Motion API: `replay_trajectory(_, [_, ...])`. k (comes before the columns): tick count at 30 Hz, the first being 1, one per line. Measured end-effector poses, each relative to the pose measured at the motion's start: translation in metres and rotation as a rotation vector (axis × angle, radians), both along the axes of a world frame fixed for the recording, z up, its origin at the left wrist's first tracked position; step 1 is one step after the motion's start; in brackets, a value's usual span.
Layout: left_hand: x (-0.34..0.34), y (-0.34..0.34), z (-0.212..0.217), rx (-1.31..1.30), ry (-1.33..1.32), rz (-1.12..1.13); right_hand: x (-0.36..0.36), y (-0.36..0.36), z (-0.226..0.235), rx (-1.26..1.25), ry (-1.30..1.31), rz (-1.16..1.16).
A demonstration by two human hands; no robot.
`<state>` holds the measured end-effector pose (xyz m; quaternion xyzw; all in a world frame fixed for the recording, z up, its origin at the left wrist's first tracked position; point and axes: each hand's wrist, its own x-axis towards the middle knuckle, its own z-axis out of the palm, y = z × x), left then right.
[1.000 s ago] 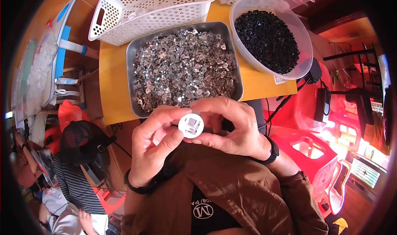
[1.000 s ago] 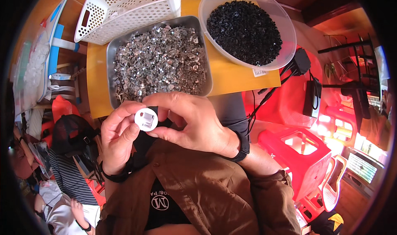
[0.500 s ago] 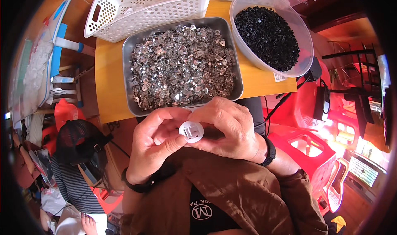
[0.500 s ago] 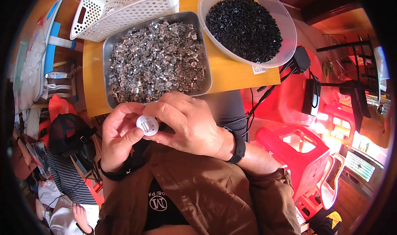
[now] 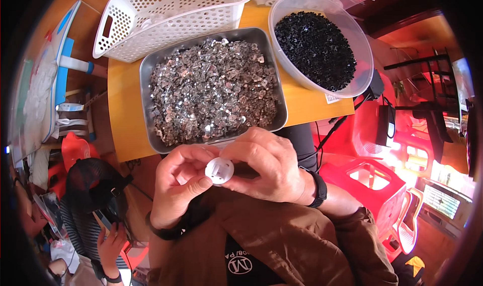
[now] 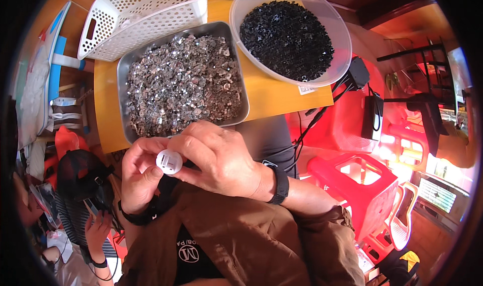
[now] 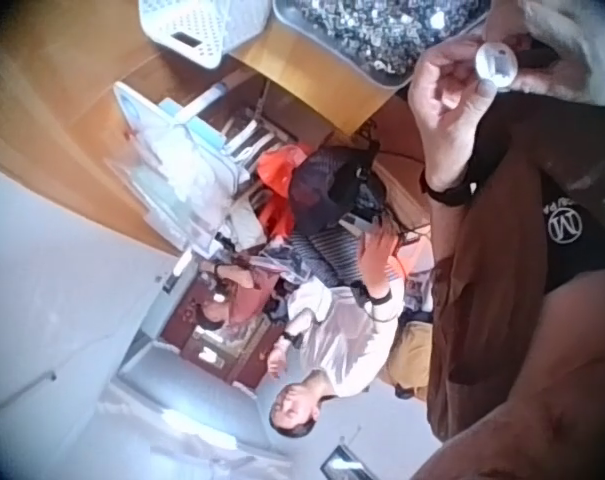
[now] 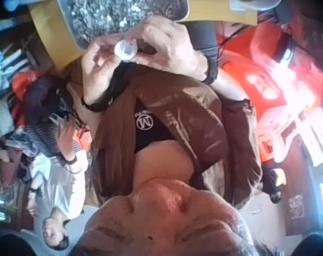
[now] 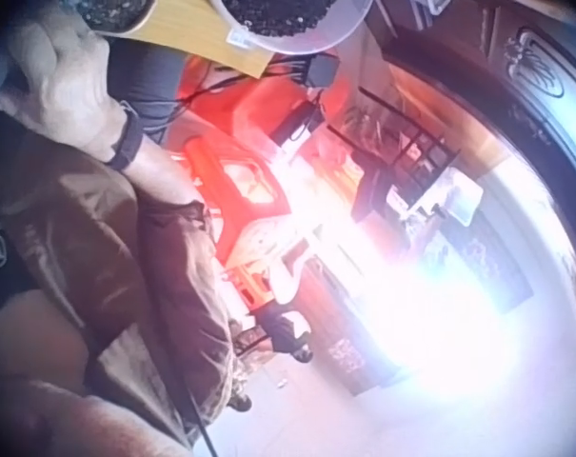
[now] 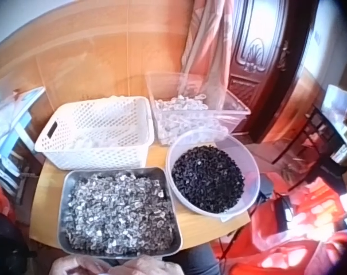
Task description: Assembling small components by placing tiny metal pieces and black beads into a white circular base.
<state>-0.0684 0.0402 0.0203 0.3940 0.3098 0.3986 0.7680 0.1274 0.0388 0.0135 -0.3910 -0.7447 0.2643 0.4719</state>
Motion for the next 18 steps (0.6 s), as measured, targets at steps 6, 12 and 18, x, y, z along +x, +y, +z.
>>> replay_trajectory(6, [-0.003, 0.000, 0.000, 0.032, -0.035, 0.112, 0.024, 0.019, 0.003, -0.028, -0.186, -0.100])
replay_trajectory(12, [-0.005, 0.001, -0.007, -0.011, -0.004, 0.228, 0.041, 0.058, -0.008, 0.130, -0.619, -0.263])
replay_trajectory(18, [-0.008, 0.002, -0.007, -0.016, 0.005, 0.268, 0.022, 0.080, -0.027, 0.133, -0.718, -0.225])
